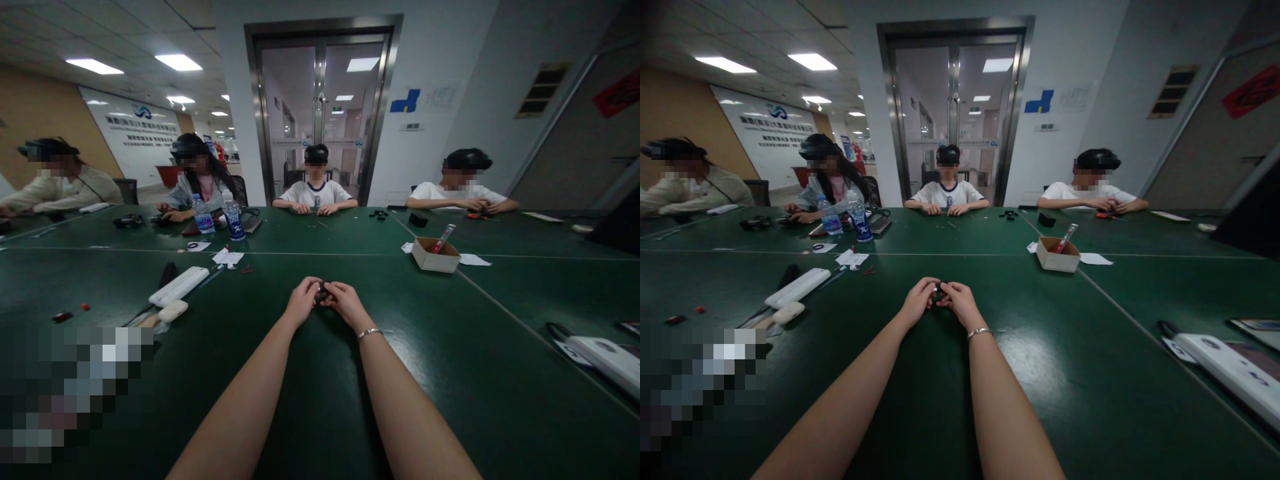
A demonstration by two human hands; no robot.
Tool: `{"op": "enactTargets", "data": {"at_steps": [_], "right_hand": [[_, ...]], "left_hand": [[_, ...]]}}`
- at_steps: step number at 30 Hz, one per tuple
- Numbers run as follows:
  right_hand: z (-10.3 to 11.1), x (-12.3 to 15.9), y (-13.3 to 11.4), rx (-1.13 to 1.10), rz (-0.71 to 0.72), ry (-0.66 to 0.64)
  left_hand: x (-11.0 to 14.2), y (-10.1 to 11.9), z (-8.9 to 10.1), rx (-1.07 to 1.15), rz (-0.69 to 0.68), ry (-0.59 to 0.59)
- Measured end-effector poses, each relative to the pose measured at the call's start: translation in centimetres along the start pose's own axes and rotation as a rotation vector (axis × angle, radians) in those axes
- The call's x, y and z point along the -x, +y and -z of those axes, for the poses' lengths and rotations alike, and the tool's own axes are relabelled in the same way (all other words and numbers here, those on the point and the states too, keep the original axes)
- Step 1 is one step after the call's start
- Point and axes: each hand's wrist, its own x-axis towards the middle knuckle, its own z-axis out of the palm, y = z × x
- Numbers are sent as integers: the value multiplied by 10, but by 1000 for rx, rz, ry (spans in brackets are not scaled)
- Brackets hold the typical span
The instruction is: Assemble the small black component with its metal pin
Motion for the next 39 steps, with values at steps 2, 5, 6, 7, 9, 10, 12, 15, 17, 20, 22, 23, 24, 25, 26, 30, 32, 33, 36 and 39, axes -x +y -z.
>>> {"op": "enactTargets", "data": {"at_steps": [2,5,6,7,9,10,12,15,17,20,22,23,24,25,26,30,32,33,36,39], "right_hand": [[0,0,0,2,1,-1],[0,0,0,0,-6,6],[0,0,0,-2,-7,6],[0,0,0,-4,-7,3],[1,0,1,-11,-5,-8],[1,0,1,-14,-4,-13],[1,0,1,-17,-6,-15],[2,-1,1,-19,-10,-10],[1,0,0,-16,-8,-14],[0,0,0,-11,-2,-19],[0,0,0,-13,-5,-16],[0,0,0,-14,-8,-12],[0,-1,0,-13,-11,-7],[0,-1,1,-11,-14,0],[1,-1,1,-11,-13,6],[1,-1,1,-9,-11,-14],[1,-1,1,-14,-9,-21],[1,-1,1,-17,-8,-17],[1,-1,1,-21,-11,3],[1,-1,1,-24,-13,2]], "left_hand": [[1,1,0,-7,2,6],[2,4,0,-40,-22,16],[2,4,0,-54,-30,17],[2,5,0,-65,-37,14],[2,5,1,-80,-46,1],[2,5,1,-80,-44,-7],[2,5,1,-65,-29,-18],[2,3,1,-37,-9,-34],[2,2,1,-47,-19,-32],[2,2,1,-73,-41,-25],[2,1,1,-71,-31,-30],[2,1,0,-72,-23,-30],[2,1,0,-77,-18,-30],[1,1,0,-89,-19,-28],[1,1,0,-104,-25,-27],[2,0,1,-127,-50,-34],[2,0,1,-111,-53,-35],[2,0,1,-107,-56,-33],[2,-1,1,-129,-67,-23],[2,-1,1,-154,-69,-32]]}}
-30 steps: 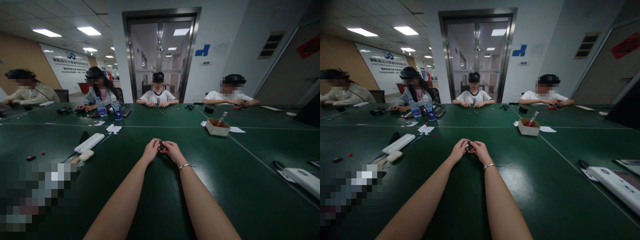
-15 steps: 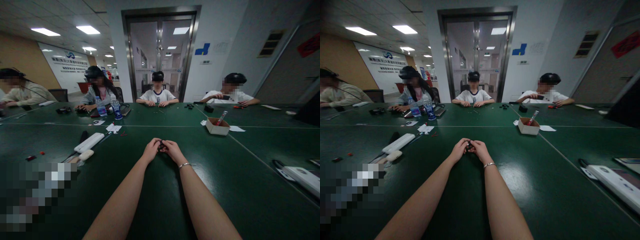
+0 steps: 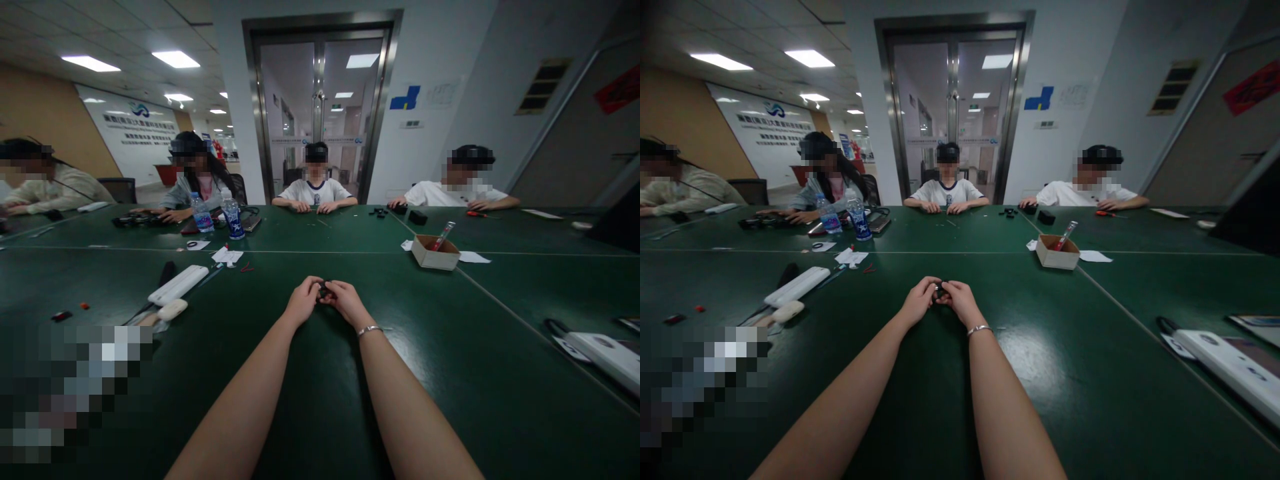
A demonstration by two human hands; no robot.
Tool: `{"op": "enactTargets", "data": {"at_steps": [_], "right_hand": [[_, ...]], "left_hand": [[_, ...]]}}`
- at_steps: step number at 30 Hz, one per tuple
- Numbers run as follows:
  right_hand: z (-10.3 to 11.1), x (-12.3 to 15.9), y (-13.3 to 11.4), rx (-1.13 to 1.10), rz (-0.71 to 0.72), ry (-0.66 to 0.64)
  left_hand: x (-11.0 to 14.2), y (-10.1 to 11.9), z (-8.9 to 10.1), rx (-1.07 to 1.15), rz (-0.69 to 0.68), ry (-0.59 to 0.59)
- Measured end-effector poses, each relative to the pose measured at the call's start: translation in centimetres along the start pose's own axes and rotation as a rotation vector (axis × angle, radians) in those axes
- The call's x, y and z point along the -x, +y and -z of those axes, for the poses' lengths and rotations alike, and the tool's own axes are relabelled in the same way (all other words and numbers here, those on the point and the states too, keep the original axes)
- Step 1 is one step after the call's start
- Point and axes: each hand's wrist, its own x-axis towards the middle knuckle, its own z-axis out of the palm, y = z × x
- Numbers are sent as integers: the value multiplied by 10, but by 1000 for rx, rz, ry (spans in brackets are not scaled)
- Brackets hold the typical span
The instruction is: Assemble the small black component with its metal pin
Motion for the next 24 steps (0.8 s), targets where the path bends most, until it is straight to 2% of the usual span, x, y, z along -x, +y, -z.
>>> {"op": "enactTargets", "data": {"at_steps": [8,24], "right_hand": [[0,0,0,-11,-8,18],[-2,2,-2,-10,-7,22]], "left_hand": [[0,1,0,-26,-22,6],[1,5,0,7,35,-16]]}}
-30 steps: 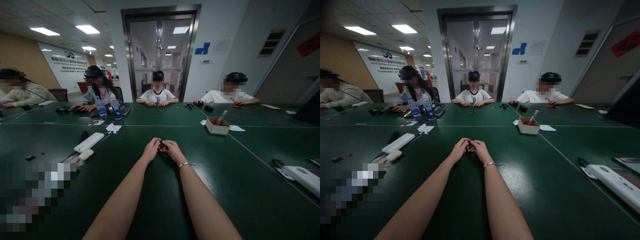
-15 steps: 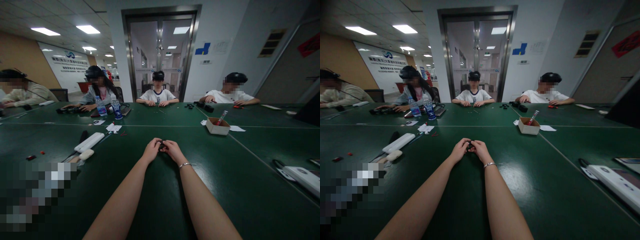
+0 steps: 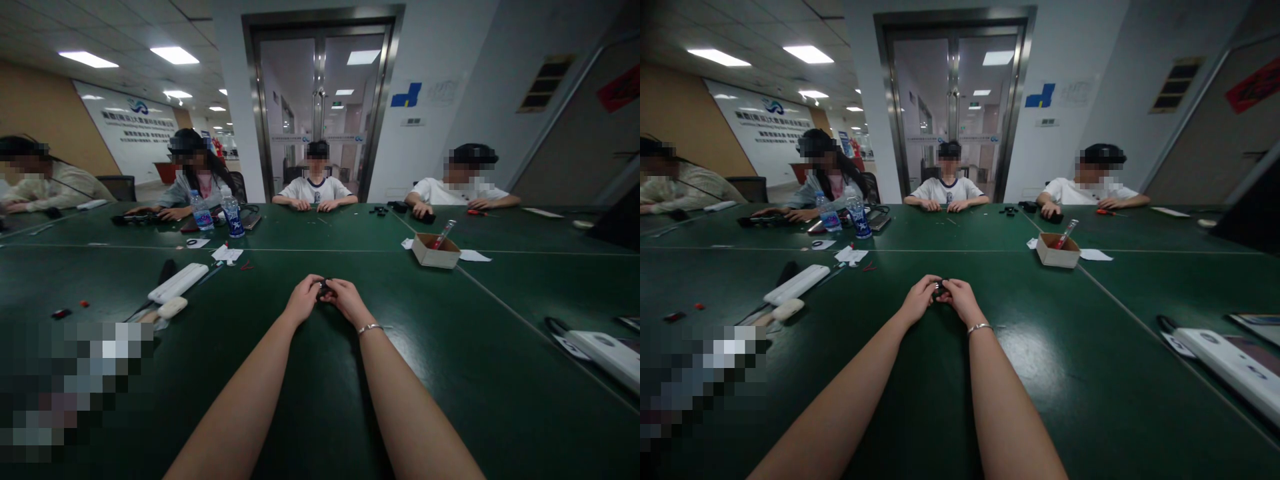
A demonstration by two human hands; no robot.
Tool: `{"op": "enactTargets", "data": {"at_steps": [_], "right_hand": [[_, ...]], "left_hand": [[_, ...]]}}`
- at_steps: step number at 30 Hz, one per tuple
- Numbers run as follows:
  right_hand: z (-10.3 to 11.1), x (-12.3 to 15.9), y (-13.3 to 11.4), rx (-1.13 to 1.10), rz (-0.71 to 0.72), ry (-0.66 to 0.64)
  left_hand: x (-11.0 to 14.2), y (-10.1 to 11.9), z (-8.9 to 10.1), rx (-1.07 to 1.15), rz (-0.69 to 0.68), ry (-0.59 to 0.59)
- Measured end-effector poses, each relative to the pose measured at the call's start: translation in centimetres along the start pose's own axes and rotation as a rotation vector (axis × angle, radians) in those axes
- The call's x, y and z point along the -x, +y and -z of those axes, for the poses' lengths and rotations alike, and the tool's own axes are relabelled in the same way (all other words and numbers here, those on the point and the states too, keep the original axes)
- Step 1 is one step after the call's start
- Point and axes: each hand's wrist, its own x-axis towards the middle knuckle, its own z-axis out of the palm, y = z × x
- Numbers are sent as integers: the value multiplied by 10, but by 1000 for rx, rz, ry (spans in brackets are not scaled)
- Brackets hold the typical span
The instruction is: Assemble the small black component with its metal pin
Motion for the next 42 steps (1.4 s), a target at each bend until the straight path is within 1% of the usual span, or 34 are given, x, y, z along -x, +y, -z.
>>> {"op": "enactTargets", "data": {"at_steps": [9,14,24,27,29,32,36,38,40,42], "right_hand": [[0,0,0,5,3,7],[-1,1,-2,14,5,-2],[-1,0,-1,2,-5,6],[-3,1,-2,-3,-13,13],[-3,2,-3,-16,-21,11],[-3,5,-4,-62,-51,-46],[-3,9,-9,-96,-122,-113],[-3,10,-11,-91,-163,-131],[-4,9,-10,-74,-155,-107],[-5,9,-6,-18,-62,-8]], "left_hand": [[1,3,1,-21,-44,9],[3,6,1,-36,-13,5],[2,5,1,-44,-30,5],[3,4,1,-76,-60,19],[3,3,1,-77,-103,33],[0,0,1,13,-147,74],[-7,-4,4,229,-69,135],[-11,-5,7,282,-22,159],[-14,-6,10,268,28,208],[-14,-5,12,194,82,259]]}}
